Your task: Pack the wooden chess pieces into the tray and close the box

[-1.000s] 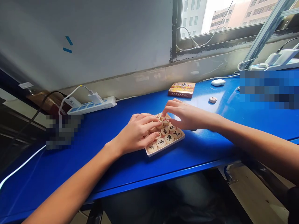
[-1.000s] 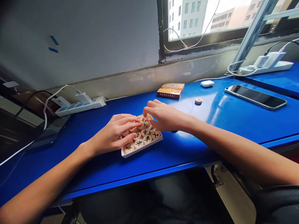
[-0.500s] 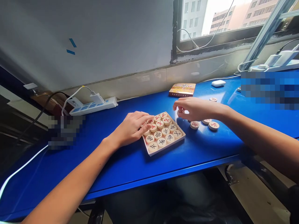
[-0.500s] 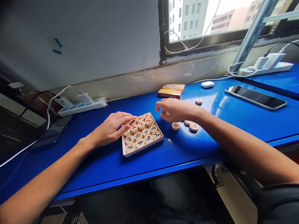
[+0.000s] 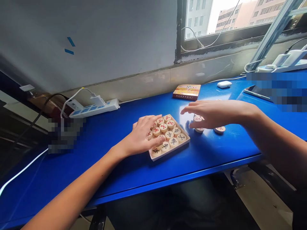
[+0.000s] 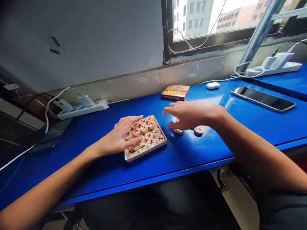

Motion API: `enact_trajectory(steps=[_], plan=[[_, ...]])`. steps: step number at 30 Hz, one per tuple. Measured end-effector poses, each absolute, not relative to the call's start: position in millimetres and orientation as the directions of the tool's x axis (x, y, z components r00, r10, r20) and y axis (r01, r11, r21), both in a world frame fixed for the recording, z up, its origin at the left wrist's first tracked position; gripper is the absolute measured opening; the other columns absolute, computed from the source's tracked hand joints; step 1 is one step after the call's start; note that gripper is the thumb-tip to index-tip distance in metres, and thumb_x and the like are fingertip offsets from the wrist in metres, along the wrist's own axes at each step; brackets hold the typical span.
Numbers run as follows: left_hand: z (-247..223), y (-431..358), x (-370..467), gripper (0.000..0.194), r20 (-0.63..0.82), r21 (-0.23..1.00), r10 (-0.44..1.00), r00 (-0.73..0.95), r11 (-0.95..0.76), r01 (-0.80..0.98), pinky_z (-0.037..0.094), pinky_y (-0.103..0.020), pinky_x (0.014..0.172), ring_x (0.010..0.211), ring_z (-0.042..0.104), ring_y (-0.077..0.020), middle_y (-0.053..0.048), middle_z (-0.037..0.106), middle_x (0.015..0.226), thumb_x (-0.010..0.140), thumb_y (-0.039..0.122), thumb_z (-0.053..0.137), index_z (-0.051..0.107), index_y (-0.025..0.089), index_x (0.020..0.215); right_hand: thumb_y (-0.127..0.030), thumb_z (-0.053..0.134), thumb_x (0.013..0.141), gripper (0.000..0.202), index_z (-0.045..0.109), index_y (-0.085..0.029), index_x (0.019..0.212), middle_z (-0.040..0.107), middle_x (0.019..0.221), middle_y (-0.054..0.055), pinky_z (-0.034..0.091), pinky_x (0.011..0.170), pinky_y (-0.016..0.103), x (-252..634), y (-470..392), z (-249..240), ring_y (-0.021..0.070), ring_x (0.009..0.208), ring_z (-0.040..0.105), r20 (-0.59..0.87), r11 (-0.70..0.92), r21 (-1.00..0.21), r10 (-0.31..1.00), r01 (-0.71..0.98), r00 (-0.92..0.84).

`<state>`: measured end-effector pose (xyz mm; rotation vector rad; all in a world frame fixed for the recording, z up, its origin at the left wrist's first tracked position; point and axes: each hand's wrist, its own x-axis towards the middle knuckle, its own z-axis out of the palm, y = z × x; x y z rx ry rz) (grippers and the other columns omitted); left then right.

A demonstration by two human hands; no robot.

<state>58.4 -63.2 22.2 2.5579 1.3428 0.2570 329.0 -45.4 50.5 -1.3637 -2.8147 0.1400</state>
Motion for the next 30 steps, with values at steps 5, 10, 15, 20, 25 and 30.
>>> enact_trajectory(steps=[5,10,15,20,25,30], plan=[[27.6,-53.2,44.2,0.069,-0.018,0.314,0.815,0.579,-0.545,0.777,0.025,-0.05,0.108,0.132,0.032,-0.0301,-0.006,0.035,0.146,0.086,0.054,0.051,0.025,0.031,0.145,-0.031,0.051,0.08,0.041,0.058,-0.019,0.118,0.063,0.109,0.011,0.043,0.066,0.03,336.7,-30.0,45.6,0.0233,0.084,0.063,-0.153,0.533,-0.048,0.832,0.845,-0.533],[29.6,-49.7,37.9,0.069,-0.085,0.333,0.798,0.596,-0.541,0.772,0.024,-0.047,0.11,0.133,0.033,-0.0291,-0.006,0.036,0.145,0.089,0.056,0.047,0.021,0.031,0.148,-0.028,0.052,0.078,0.043,0.057,-0.019,0.12,0.061,0.112,0.012,0.042,0.064,0.029,346.9,-14.6,38.0,0.0223,0.083,0.062,-0.137,0.476,-0.026,0.869,0.879,-0.475],[30.1,-51.1,38.9,0.069,-0.124,0.345,0.806,0.578,-0.511,0.787,0.025,-0.047,0.109,0.13,0.036,-0.0298,-0.007,0.037,0.146,0.09,0.057,0.044,0.018,0.032,0.149,-0.029,0.052,0.078,0.042,0.058,-0.018,0.118,0.067,0.099,0.01,0.042,0.062,0.029,347.9,-8.3,35.5,0.0219,0.079,0.062,-0.179,0.468,-0.055,0.864,0.882,-0.47],[28.8,-50.4,37.8,0.07,-0.11,0.35,0.808,0.58,-0.514,0.783,0.027,-0.047,0.108,0.129,0.039,-0.0298,-0.008,0.039,0.143,0.09,0.057,0.045,0.019,0.032,0.149,-0.033,0.048,0.083,0.037,0.06,-0.019,0.115,0.067,0.1,0.009,0.044,0.065,0.03,342.1,-15.8,47.7,0.0209,0.081,0.063,-0.038,0.558,-0.201,0.817,0.805,-0.575],[27.8,-49.9,37.8,0.069,-0.094,0.357,0.803,0.588,-0.525,0.773,0.03,-0.047,0.107,0.127,0.04,-0.0292,-0.008,0.042,0.14,0.09,0.056,0.046,0.019,0.033,0.149,-0.049,0.057,0.078,0.054,0.056,-0.022,0.124,0.064,0.116,0.01,0.048,0.077,0.037,365.3,-20.7,59.0,0.0282,0.1,0.061,0.109,0.536,-0.261,0.843,0.803,-0.527],[27.6,-49.3,37.3,0.07,-0.1,0.363,0.8,0.592,-0.525,0.77,0.031,-0.045,0.107,0.127,0.041,-0.0293,-0.008,0.042,0.14,0.089,0.057,0.046,0.019,0.032,0.149,-0.041,0.057,0.078,0.046,0.06,-0.019,0.118,0.064,0.111,0.011,0.048,0.075,0.034,358.4,-14.2,38.7,0.0249,0.092,0.062,-0.096,0.548,-0.217,0.812,0.808,-0.576]])
